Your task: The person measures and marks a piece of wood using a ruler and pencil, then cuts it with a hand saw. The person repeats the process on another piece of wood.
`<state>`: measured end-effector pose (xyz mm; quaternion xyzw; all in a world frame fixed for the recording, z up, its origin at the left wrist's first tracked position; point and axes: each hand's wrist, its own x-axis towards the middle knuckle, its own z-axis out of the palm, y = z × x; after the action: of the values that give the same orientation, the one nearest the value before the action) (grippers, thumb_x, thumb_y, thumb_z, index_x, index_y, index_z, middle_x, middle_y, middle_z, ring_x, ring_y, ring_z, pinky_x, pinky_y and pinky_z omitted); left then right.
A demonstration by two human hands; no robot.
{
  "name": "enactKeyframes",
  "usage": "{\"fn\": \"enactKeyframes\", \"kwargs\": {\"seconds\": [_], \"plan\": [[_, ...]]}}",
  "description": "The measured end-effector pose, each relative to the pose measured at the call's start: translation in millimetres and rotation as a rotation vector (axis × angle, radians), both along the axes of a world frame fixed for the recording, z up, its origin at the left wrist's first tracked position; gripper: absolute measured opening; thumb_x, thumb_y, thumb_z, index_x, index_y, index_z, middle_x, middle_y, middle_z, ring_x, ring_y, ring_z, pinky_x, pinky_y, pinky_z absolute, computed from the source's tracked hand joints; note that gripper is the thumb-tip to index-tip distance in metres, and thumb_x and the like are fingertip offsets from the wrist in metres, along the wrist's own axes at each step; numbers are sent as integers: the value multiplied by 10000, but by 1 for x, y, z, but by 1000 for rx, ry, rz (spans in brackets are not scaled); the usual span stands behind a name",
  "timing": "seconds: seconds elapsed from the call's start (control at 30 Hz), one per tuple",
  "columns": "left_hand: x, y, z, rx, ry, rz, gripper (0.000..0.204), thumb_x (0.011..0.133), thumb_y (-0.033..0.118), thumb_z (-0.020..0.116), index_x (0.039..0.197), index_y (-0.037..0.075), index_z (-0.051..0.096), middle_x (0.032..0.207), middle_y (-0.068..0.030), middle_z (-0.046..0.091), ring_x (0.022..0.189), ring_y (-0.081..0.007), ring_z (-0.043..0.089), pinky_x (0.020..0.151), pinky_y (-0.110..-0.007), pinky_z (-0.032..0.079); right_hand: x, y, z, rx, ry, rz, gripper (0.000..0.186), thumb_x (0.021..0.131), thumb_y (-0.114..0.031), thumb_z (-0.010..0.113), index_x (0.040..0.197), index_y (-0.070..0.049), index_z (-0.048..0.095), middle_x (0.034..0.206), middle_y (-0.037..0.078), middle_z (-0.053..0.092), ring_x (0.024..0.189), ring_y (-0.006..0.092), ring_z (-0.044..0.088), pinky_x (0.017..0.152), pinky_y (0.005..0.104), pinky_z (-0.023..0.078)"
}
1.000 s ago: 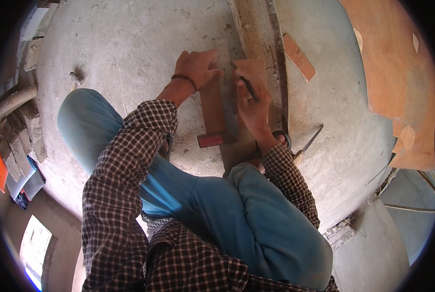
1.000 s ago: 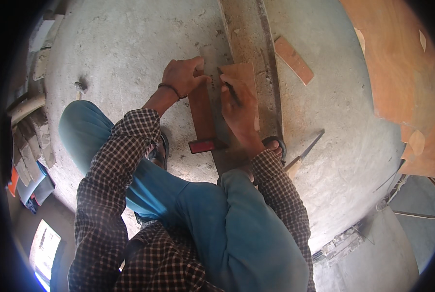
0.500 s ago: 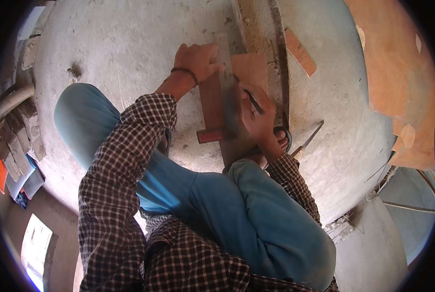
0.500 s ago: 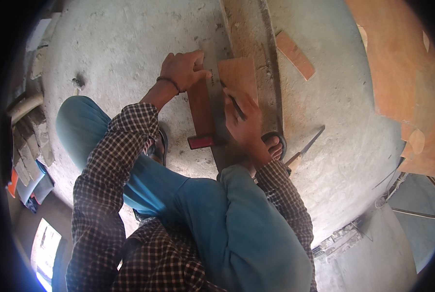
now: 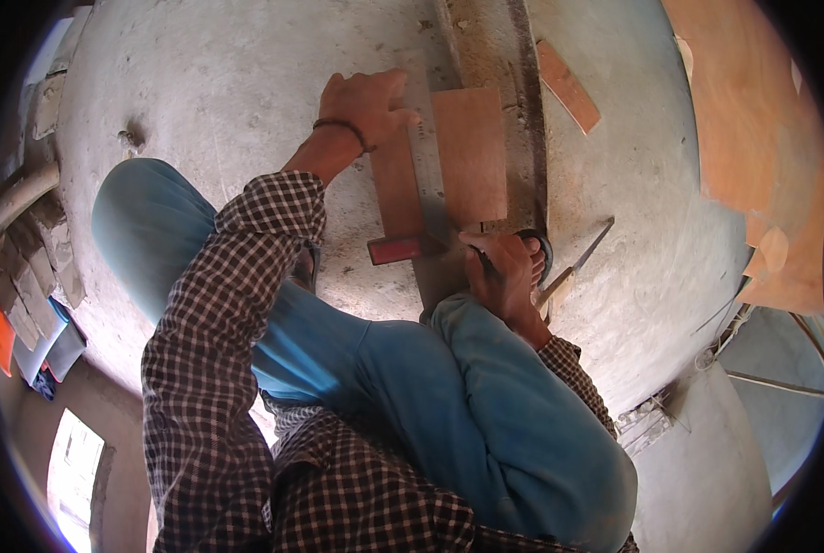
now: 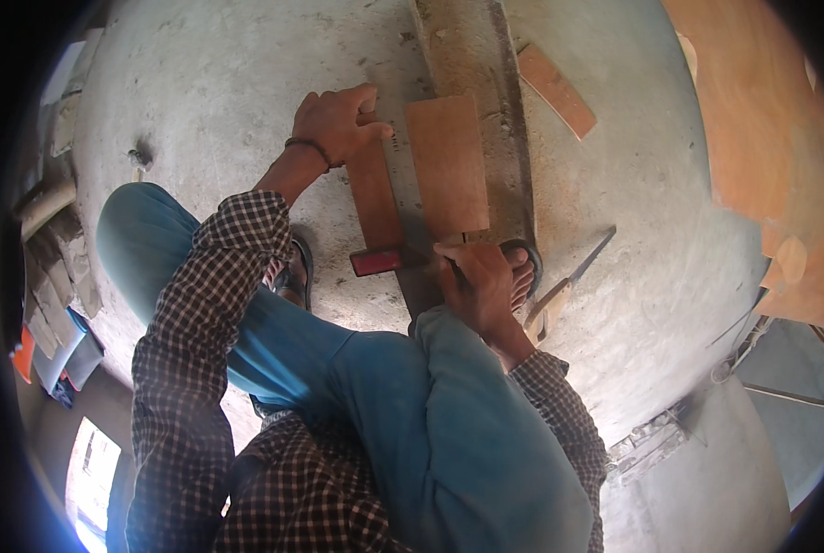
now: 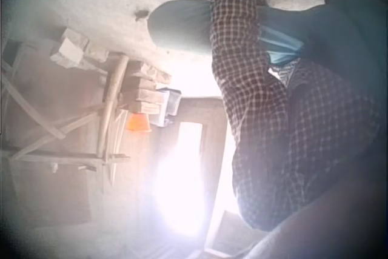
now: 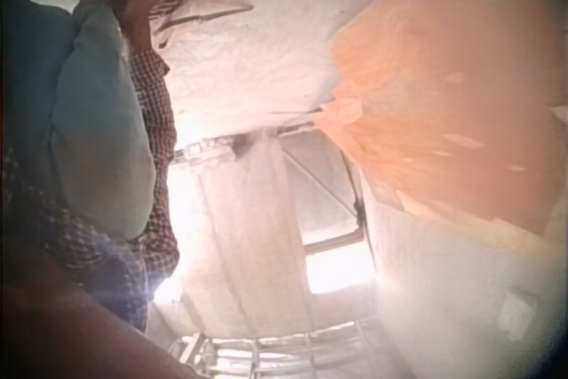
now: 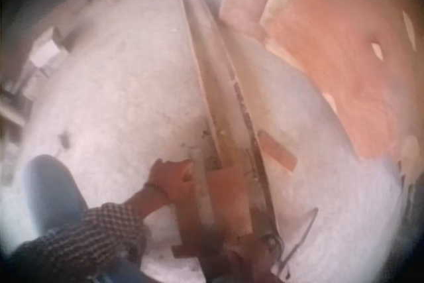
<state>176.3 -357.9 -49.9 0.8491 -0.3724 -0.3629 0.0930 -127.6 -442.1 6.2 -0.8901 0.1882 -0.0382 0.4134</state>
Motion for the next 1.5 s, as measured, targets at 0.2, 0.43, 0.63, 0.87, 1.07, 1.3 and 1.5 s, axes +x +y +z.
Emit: {"fn": "enactKeyframes", "kwargs": {"seconds": [0.2,0.43,0.63,0.87,1.07,1.3,1.5], "plan": [[2,3,-5,2,30,40,394,835,475,793,989,138,657,924,-61,753,936,-293,702,915,-449,426,-13,-4,0,-14,-94,-56,120,937,-100,637,957,-14,717,852,141,712,802,337,659,762,422,492],[-7,14,-36,-257,361,413,432,828,386,837,1143,108,734,1078,-80,774,1066,-246,712,1010,-412,518,-1,-26,-9,-52,455,-431,441,1106,-316,432,1021,62,644,889,243,674,827,427,640,800,486,477],[-13,22,-60,-400,421,782,412,909,358,779,1201,71,740,1271,-125,716,1214,-281,664,1064,-398,495,25,-39,-42,-115,220,-465,400,1052,-308,574,1113,85,618,1031,282,674,1009,468,649,894,519,484],[-18,44,-47,-637,176,736,297,982,312,702,1093,40,746,1257,-127,704,1245,-233,623,1078,-352,456,25,-47,-52,84,468,-402,347,980,-309,700,1035,33,719,895,213,726,840,403,695,792,461,535],[-12,54,-37,-599,500,819,277,1089,328,559,1101,62,638,1015,-65,717,1004,-159,677,920,-321,520,6,-61,-61,92,296,-621,376,976,-310,690,1021,64,708,954,287,708,899,467,693,786,495,531],[-32,28,-17,-640,665,1019,258,1116,307,486,1036,77,572,804,-38,674,656,-119,607,599,-302,500,7,-79,-45,-159,315,-653,343,1057,-288,569,1192,20,633,984,219,718,856,352,686,792,449,526],[1,49,-61,-609,243,949,310,1071,321,563,960,39,628,691,-48,622,593,-130,573,564,-346,475,21,-63,-27,189,194,-774,264,1060,-207,517,1204,10,559,939,247,613,883,434,622,788,529,475]]}}
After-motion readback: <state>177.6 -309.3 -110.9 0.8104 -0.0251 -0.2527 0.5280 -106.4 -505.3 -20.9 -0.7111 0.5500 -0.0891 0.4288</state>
